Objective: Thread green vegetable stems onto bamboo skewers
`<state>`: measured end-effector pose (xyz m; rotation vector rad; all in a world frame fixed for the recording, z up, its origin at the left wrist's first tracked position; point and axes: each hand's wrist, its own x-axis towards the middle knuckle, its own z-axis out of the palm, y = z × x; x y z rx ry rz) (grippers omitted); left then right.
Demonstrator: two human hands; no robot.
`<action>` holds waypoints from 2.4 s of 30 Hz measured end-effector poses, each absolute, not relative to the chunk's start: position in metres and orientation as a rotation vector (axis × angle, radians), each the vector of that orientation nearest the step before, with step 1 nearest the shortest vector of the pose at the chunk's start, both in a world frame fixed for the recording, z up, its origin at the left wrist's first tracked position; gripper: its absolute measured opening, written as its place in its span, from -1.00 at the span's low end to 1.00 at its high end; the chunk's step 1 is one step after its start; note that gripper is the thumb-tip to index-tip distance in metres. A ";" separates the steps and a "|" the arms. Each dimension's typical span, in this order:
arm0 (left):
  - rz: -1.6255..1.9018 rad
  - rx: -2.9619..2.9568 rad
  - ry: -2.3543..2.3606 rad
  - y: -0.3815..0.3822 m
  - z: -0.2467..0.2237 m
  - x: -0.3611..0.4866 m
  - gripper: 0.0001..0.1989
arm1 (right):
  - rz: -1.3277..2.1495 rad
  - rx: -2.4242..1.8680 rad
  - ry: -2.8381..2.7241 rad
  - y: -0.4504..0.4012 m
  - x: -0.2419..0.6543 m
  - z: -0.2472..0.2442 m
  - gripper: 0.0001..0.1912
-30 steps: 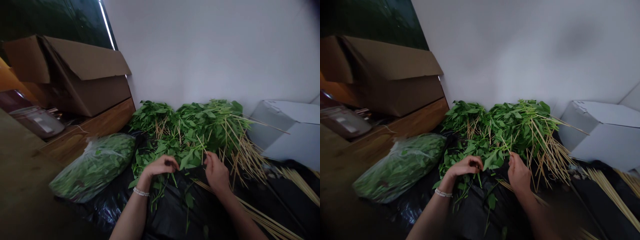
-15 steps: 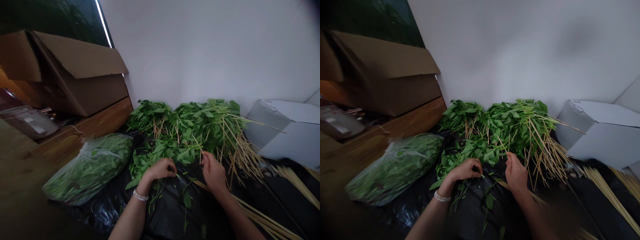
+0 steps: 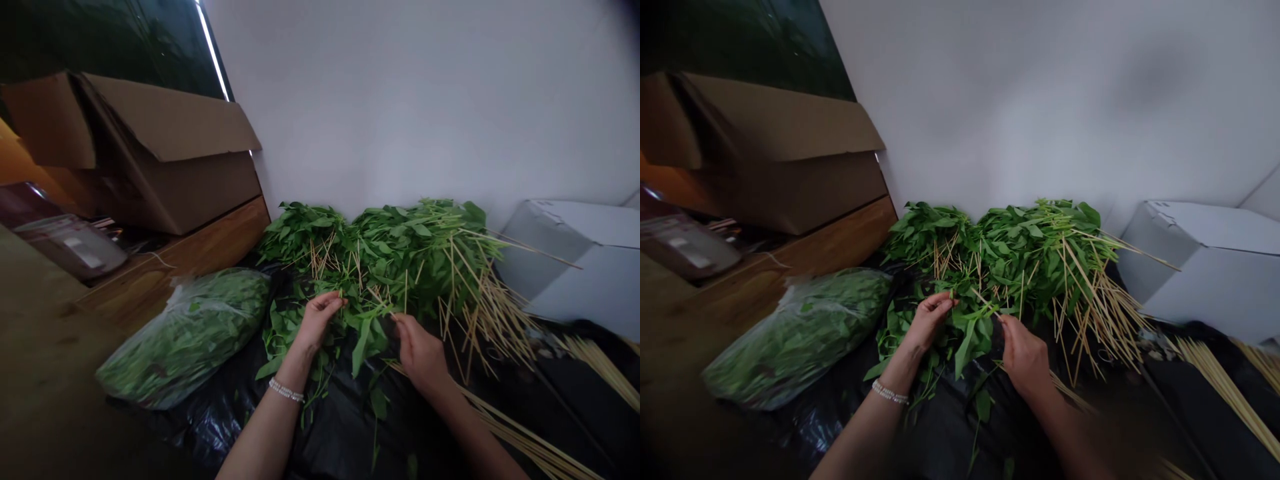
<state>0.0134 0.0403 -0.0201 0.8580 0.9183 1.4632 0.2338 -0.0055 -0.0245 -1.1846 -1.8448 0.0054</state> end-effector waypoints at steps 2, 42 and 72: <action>1.466 0.848 0.909 0.040 -0.022 0.015 -0.64 | -0.022 -1.117 -1.944 -0.007 0.229 -0.028 -0.71; 1.467 0.948 0.980 0.040 -0.022 0.014 -0.68 | -0.107 -1.210 -2.061 -0.008 0.224 -0.043 -0.66; 1.377 1.151 1.066 0.035 -0.015 0.015 -0.63 | -0.249 -1.290 -2.126 -0.009 0.225 -0.042 -0.62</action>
